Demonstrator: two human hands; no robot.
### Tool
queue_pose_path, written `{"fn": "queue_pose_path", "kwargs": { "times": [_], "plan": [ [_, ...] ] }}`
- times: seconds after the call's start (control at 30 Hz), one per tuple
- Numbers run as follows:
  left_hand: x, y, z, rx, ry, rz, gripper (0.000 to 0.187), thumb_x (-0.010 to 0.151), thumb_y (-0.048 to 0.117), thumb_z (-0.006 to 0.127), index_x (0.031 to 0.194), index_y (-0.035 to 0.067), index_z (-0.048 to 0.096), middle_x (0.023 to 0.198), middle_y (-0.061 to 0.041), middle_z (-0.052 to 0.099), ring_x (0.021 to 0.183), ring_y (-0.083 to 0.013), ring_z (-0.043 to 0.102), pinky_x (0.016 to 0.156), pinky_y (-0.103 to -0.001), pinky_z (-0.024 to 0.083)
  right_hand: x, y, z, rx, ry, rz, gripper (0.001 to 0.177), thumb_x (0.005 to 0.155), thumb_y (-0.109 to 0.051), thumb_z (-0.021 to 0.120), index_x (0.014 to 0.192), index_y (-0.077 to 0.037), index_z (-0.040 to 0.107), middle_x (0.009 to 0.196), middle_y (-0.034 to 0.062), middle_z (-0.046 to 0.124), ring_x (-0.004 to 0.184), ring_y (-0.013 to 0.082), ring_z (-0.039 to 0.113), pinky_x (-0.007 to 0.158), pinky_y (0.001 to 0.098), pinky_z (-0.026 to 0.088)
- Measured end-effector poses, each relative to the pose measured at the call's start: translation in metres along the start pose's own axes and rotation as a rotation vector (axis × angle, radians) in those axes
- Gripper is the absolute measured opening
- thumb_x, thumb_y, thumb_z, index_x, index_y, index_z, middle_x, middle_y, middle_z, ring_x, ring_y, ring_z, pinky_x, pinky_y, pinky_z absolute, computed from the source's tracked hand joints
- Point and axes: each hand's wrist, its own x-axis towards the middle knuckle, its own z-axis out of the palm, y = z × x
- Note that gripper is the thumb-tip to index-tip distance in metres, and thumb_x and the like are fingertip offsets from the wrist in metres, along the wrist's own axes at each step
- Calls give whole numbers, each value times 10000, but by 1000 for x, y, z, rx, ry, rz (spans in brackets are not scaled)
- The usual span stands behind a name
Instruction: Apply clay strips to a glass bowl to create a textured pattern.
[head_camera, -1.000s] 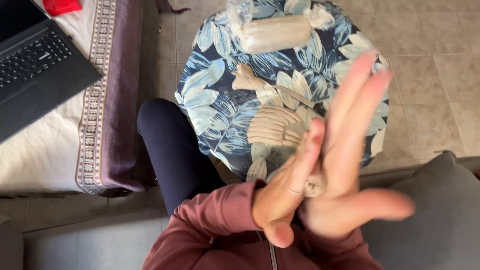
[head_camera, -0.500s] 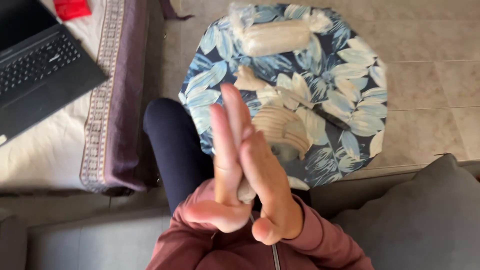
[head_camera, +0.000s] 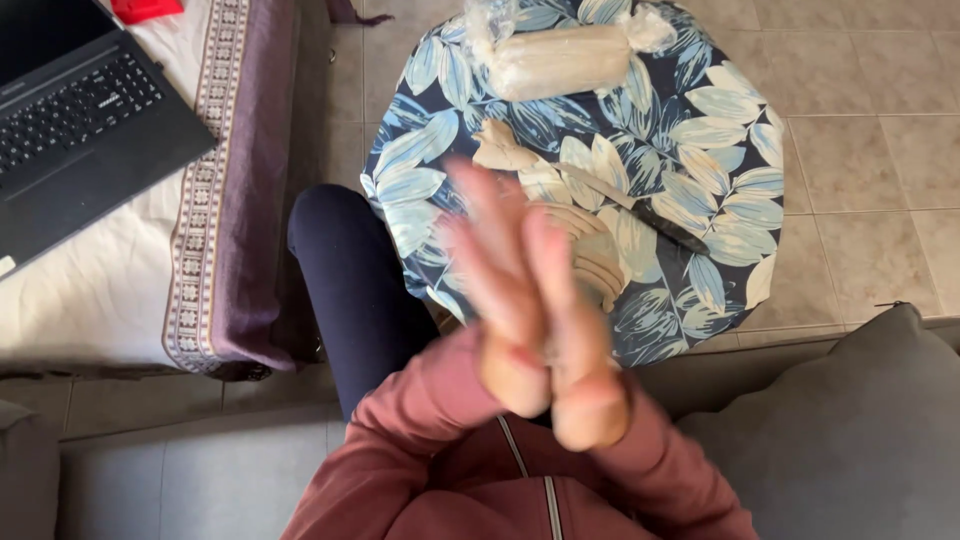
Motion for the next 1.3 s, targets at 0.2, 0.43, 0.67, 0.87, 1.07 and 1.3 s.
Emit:
{"fn": "queue_pose_path", "kwargs": {
  "times": [0.2,0.43,0.67,0.87,1.07,1.3],
  "plan": [
    [-4,63,26,-195,-542,-37,895,1071,709,188,1704,81,114,1801,-100,90,1732,-346,144,1474,-490,244,65,-42,-39,-92,298,50,856,1114,-768,137,1752,-207,32,1914,125,-17,1888,315,-74,1653,534,-132],
    [-1,54,19,-176,-622,-95,911,1049,724,212,1613,14,299,1697,-180,323,1644,-341,338,1439,-495,278,75,-26,-42,533,760,-269,912,1094,-807,116,1766,-206,-25,1841,92,7,1789,240,-16,1547,393,-32],
    [72,95,-31,-200,-476,-255,804,1090,717,5,1727,226,10,1812,-175,205,1768,-423,188,1560,-578,107,-1,1,14,-204,-106,38,746,1190,-643,109,1704,-105,156,1791,84,136,1721,277,132,1482,516,107],
    [69,87,-50,-405,-282,-485,955,927,758,156,1001,-20,704,620,-33,611,516,-155,607,536,-218,507,-12,-6,17,-234,-69,70,904,1148,-664,82,1453,110,434,1517,321,476,1438,457,519,1252,557,398],
    [57,73,-15,-180,-509,-305,827,1109,687,60,1639,86,265,1721,-164,331,1638,-314,360,1382,-483,361,-18,2,16,-233,87,21,814,1163,-603,55,1631,46,206,1701,186,299,1592,328,361,1367,483,256],
    [2,74,28,-199,-573,-362,897,1113,737,165,1665,31,155,1790,-142,85,1585,-299,357,1325,-380,272,51,4,-65,-233,548,18,740,1149,-690,140,1721,-268,-67,1914,52,21,1874,274,34,1607,449,-46]
  ]
}}
